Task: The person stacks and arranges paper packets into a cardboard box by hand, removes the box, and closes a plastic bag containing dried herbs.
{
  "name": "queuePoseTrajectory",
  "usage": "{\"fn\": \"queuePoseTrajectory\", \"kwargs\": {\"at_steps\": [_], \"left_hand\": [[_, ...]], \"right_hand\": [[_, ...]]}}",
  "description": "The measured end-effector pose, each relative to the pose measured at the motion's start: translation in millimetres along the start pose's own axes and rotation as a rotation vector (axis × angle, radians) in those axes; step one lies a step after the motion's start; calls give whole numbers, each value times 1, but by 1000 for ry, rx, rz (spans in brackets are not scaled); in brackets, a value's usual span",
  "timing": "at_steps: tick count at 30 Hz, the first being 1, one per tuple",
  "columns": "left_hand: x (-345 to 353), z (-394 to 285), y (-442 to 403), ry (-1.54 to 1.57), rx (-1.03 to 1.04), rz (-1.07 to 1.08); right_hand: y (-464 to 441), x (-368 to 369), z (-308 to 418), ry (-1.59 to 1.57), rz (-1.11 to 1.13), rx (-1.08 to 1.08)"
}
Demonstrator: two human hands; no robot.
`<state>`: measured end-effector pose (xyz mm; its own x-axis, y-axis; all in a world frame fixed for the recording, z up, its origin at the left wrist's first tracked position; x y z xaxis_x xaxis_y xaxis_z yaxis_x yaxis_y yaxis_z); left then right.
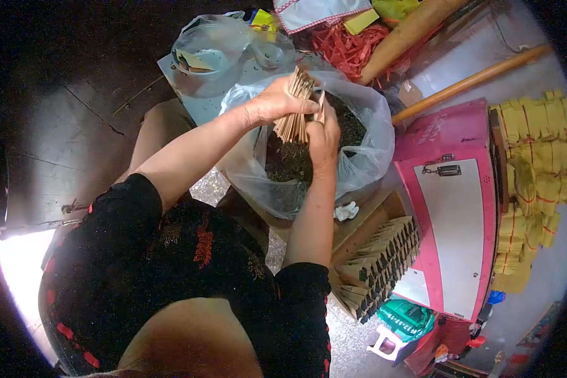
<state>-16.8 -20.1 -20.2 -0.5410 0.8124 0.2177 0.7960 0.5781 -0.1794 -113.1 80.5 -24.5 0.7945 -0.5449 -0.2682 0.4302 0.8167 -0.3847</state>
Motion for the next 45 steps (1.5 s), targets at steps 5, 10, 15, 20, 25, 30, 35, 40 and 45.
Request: {"fn": "queuePoseTrajectory", "kwargs": {"at_steps": [5,10,15,20,25,30,35,40,45], "left_hand": [[4,6,0,117,-18,91],[1,9,-5,-12,-1,-70],[3,12,-8,679,-105,-39],[13,22,-3,682,-149,-20],[0,35,-6,242,-125,-38],[-25,40,-23,221,-83,-46],[-22,32,-17,229,-21,-38],[-13,39,-17,251,-36,-7],[-13,43,-17,197,-48,-16]], "right_hand": [[1,9,-11,258,244,31],[8,25,21,252,112,-95],[21,40,27,384,-159,-316],[15,47,13,507,-237,-333],[36,37,22,744,-266,-379],[89,-32,67,673,-346,-215],[188,-156,86,1052,-554,77],[256,-216,93,1378,-569,639],[275,-202,97,1317,-542,691]]}}
Point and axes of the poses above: each hand's wrist, its own y-axis away from the middle knuckle, its own x-axis out of the palm, z = x × y, the point moved 4 cm from there along -y, towards the middle knuckle, and after that the axes turned 3 degrees about -x, right-handed, at the moved point
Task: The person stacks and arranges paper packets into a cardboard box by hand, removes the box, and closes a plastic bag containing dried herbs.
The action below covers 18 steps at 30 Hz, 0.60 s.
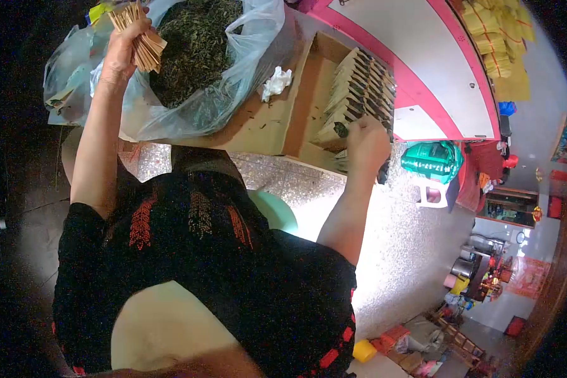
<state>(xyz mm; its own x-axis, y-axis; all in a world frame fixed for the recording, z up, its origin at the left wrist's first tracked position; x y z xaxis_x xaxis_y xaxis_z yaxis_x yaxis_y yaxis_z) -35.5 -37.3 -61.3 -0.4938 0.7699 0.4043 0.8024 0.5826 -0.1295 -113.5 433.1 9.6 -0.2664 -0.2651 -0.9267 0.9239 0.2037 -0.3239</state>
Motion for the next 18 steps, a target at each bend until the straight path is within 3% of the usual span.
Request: {"fn": "queuePoseTrajectory", "kwargs": {"at_steps": [4,9,18], "left_hand": [[6,-2,0,-45,20,21],[16,1,4,-94,-64,65],[8,9,-2,-92,-11,75]], "right_hand": [[19,11,18,-68,-20,-237],[29,24,29,139,-64,-381],[39,17,5,173,-68,-270]]}}
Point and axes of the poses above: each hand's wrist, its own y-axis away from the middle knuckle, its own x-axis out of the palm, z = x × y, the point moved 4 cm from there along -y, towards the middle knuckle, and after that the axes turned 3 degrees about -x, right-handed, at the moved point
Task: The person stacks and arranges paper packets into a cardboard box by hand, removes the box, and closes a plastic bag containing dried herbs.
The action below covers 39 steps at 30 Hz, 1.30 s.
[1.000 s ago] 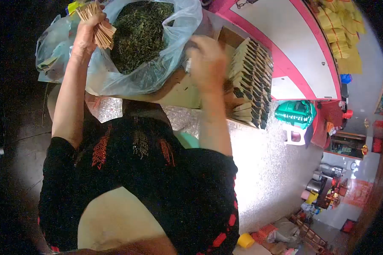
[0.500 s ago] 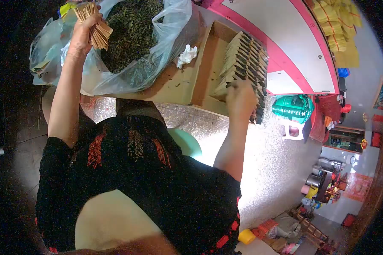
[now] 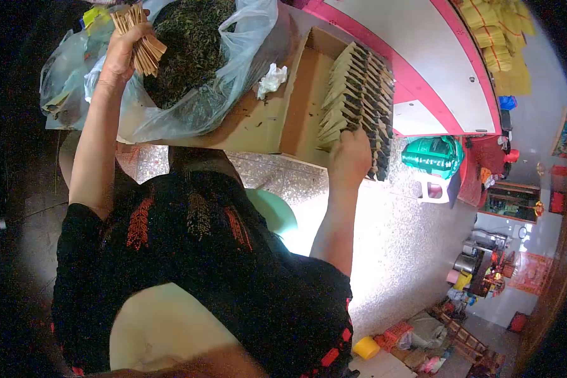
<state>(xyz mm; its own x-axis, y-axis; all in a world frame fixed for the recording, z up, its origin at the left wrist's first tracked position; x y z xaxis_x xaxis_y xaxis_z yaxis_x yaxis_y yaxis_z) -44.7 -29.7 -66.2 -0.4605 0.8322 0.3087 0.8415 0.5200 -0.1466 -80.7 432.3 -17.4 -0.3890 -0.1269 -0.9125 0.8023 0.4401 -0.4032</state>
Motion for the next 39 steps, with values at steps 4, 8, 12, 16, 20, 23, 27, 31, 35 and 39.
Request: {"fn": "queuePoseTrajectory", "kwargs": {"at_steps": [4,8,12,16,20,23,27,31,35,39], "left_hand": [[1,2,-1,-57,21,-51],[3,-1,0,-47,14,-30],[1,2,-2,-56,13,1],[0,3,-2,-56,11,28],[0,-1,0,-57,12,22],[0,0,0,-63,16,25],[-2,-1,-1,-69,34,8],[-4,-2,0,-55,30,-3],[-3,-2,-1,-65,16,-13],[-1,-2,0,-74,-1,-3]], "right_hand": [[1,6,-5,34,-14,44],[1,0,-9,-167,-98,68],[-2,1,-18,-185,-143,129],[-4,2,-27,-231,-146,124],[-10,4,-34,-294,-125,137],[-24,-7,-25,-208,-40,42],[-36,5,-27,-127,179,-62],[-43,9,-29,-65,255,-91],[-42,9,-25,-34,252,-114],[-36,12,-29,-59,155,-242]]}}
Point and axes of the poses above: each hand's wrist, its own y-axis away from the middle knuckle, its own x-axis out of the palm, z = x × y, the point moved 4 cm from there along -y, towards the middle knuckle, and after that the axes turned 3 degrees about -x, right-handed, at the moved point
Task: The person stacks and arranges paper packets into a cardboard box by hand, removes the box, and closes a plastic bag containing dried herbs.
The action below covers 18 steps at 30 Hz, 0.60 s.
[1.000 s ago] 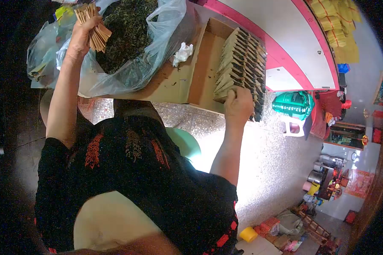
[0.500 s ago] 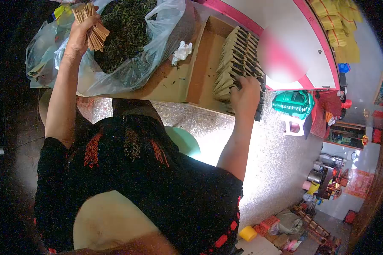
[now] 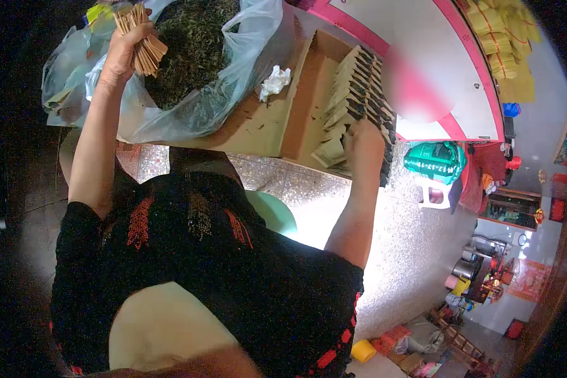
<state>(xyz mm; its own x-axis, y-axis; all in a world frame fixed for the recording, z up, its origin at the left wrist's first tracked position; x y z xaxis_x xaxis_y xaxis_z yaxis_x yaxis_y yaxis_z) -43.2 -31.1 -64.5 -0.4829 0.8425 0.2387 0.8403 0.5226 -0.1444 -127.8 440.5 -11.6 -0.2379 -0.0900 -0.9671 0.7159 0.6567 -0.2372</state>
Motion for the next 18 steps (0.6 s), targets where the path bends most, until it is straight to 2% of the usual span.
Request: {"fn": "queuePoseTrajectory", "kwargs": {"at_steps": [3,5,7,10,11,13,15,17,18], "left_hand": [[7,-7,6,-72,83,-123],[5,-23,7,-792,90,-217],[12,-24,13,-338,-69,-114],[14,-28,16,-337,32,-133],[15,-28,17,-302,88,-114],[21,-38,26,-367,71,-20],[23,-34,30,-249,-16,85],[27,-52,43,-238,89,54],[23,-45,40,-206,75,90]], "right_hand": [[2,-13,3,31,-94,42],[-3,-36,14,49,-93,38],[-17,-67,37,-82,-170,8],[-48,-84,61,-457,-338,-52],[-63,-76,64,-466,-342,-84],[-96,-44,60,-618,-387,-53],[-135,-13,82,-781,-390,53],[-166,22,120,-1551,-314,233],[-177,30,132,-1572,-306,202]]}}
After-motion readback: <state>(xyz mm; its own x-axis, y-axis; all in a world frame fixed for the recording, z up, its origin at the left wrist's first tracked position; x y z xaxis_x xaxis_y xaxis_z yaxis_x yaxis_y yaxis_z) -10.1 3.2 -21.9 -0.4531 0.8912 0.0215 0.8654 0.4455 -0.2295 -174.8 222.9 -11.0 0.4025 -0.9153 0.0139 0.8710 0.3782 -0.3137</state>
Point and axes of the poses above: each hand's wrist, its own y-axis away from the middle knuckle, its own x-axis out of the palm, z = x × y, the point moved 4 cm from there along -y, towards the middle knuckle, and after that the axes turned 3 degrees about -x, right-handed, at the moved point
